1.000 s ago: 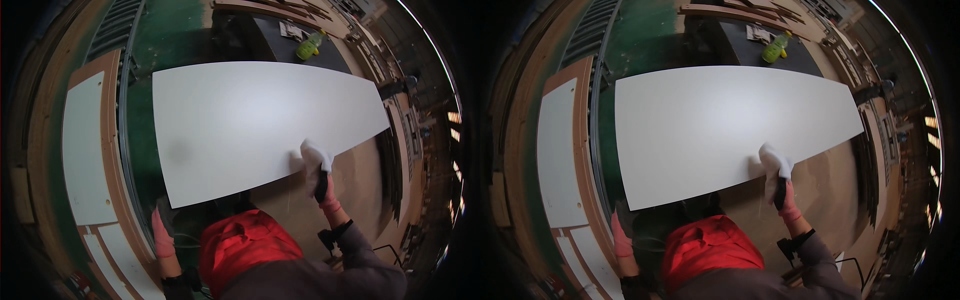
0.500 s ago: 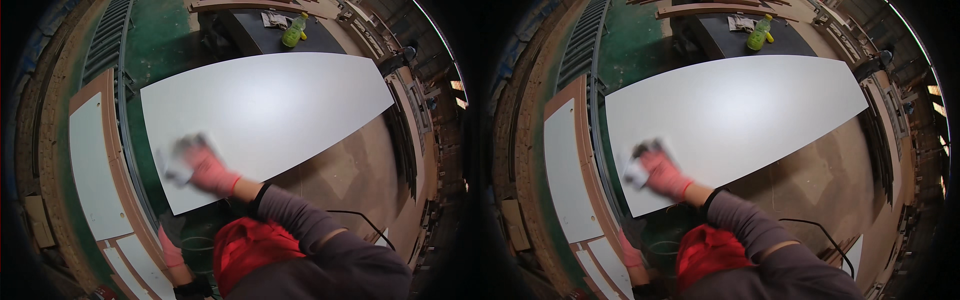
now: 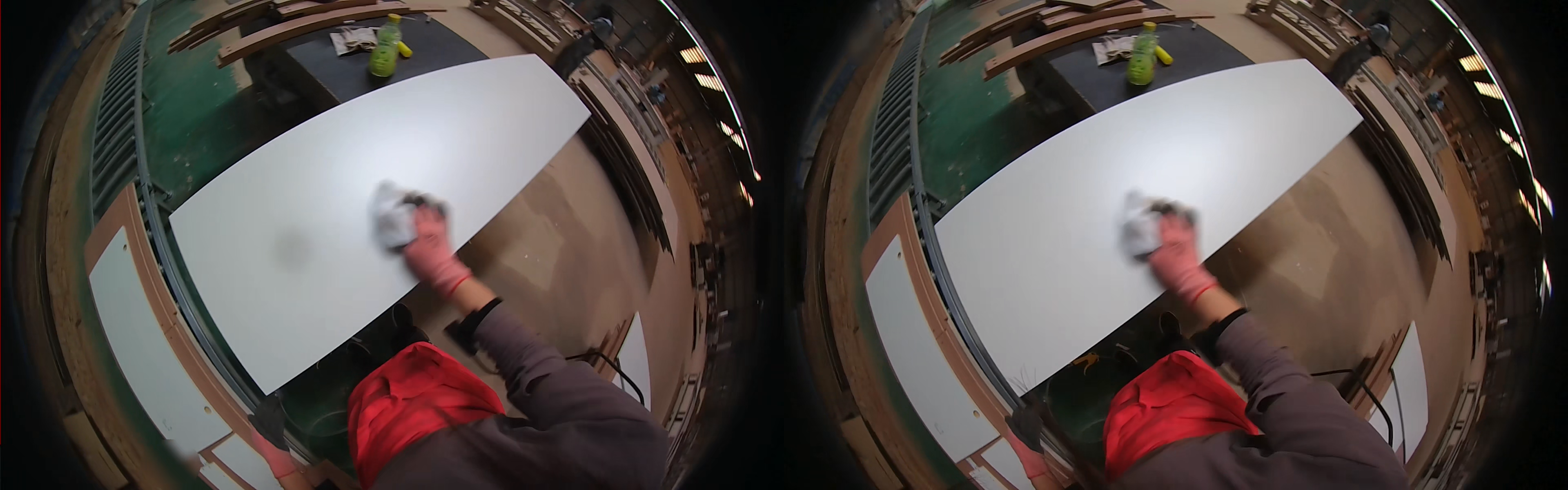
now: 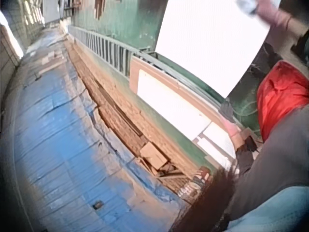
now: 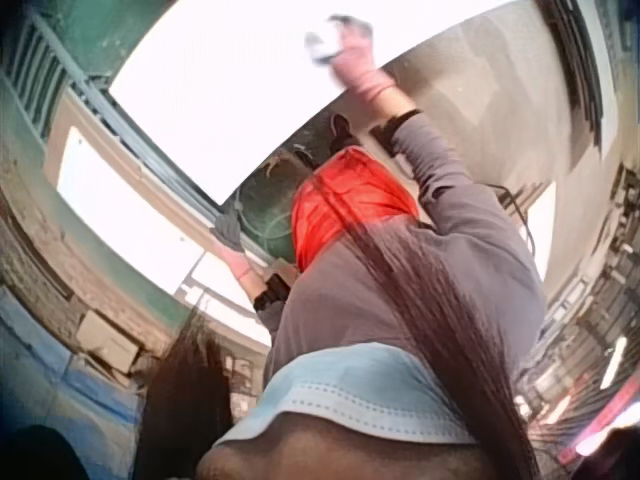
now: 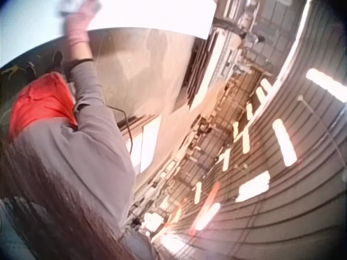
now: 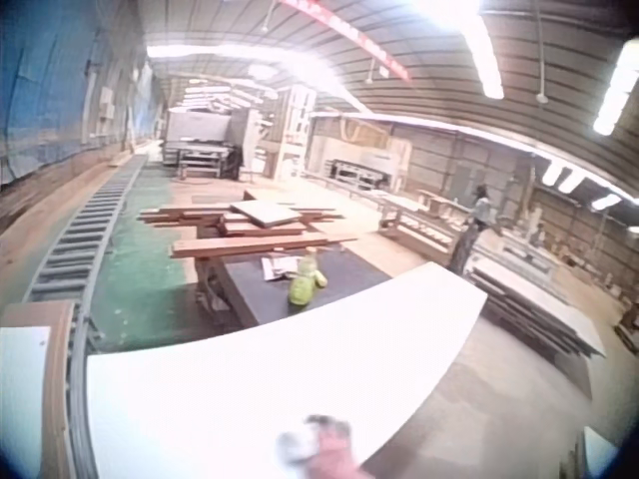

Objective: The recorder uses a pneumatic air gun to blow dust off wooden panels and then wipes them down with a cleaning solution and a rag.

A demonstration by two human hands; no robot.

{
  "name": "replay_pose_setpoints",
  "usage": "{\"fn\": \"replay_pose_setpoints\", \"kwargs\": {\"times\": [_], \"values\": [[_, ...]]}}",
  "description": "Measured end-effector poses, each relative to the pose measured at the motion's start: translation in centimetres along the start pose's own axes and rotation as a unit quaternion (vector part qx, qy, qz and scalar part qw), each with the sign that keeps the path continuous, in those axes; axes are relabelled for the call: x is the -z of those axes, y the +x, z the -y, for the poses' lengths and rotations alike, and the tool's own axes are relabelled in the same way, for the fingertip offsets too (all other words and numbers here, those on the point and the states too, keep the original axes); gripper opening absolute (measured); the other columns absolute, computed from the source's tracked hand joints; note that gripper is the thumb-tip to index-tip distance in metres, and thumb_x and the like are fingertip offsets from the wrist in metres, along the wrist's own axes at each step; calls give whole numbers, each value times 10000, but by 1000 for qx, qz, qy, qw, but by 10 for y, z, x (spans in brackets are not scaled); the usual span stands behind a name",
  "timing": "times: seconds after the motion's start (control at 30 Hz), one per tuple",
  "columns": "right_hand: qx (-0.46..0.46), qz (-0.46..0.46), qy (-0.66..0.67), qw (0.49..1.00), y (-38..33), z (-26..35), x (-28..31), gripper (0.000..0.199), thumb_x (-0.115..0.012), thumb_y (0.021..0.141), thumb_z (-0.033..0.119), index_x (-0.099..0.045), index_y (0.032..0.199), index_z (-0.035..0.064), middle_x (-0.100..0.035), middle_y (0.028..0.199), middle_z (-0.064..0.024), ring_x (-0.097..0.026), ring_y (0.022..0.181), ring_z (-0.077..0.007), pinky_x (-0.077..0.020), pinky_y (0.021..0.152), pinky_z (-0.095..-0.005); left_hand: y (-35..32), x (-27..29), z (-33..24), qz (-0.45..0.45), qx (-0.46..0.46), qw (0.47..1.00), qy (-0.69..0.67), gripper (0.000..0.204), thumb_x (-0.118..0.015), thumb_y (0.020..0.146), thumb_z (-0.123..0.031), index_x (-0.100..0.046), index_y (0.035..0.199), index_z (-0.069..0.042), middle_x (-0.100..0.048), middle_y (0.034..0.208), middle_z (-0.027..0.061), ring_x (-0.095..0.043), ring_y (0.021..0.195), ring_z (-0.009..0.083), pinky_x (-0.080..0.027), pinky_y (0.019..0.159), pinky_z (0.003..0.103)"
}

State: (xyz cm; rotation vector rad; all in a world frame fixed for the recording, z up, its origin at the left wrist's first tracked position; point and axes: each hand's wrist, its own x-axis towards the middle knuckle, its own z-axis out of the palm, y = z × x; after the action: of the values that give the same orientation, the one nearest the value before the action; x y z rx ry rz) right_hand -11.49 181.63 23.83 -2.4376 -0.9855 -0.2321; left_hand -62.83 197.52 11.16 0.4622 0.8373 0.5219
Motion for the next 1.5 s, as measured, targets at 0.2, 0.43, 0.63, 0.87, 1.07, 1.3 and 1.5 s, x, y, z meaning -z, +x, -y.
{"fn": "replay_pose_setpoints", "kwargs": {"times": [0.2,0.43,0.63,0.87,1.07,1.3,1.5], "values": [[-232,-31,-216,948,6,-133,32,469,-516,798,228,-479,1204,-4,-471,1255,-167,-416,1182,-316,-242,1026,-488,1,16,-13,-40,9,994,101,533,-400,934,-461,-464,1221,-16,-503,1233,148,-505,1112,267,-417,945,401],[209,270,12,940,-76,91,3,462,-570,762,283,-499,1158,56,-500,1214,-140,-414,1208,-266,-207,1069,-511,37,-114,-57,-120,-33,985,117,550,-385,947,-437,-432,1254,16,-463,1283,147,-476,1133,274,-366,977,392],[9,163,-58,985,-53,69,2,559,-619,698,246,-469,1169,-17,-467,1223,-194,-401,1204,-337,-249,1025,-521,53,-174,-60,-26,-188,844,502,521,-359,964,-403,-466,1220,38,-548,1164,138,-542,1030,237,-420,909,328],[44,225,-46,972,-65,75,14,577,-610,717,259,-468,1204,-17,-475,1215,-184,-384,1231,-322,-201,1067,-499,62,-180,-48,-66,-126,941,307,465,-349,979,-351,-507,1163,45,-577,1082,90,-543,959,180,-433,859,296],[93,125,45,987,-67,98,-2,421,-589,718,265,-525,1036,-4,-526,1059,-163,-455,1104,-326,-222,1032,-545,72,-180,-41,-80,-137,951,265,453,-356,976,-354,-503,1146,39,-571,1045,82,-540,942,176,-432,849,301],[99,108,77,986,-72,82,-3,537,-593,733,365,-488,1144,35,-512,1136,-137,-424,1174,-311,-255,1041,-481,71,-178,-40,-57,-134,951,271,462,-363,973,-359,-505,1148,43,-574,1051,84,-546,935,181,-438,846,299],[-172,-11,-189,967,-16,-134,36,614,-543,778,309,-399,1282,-10,-434,1291,-198,-364,1252,-316,-173,1082,-472,74,-174,-39,-97,-122,954,256,473,-370,949,-389,-498,1172,8,-555,1094,79,-533,979,193,-430,852,312]]}}
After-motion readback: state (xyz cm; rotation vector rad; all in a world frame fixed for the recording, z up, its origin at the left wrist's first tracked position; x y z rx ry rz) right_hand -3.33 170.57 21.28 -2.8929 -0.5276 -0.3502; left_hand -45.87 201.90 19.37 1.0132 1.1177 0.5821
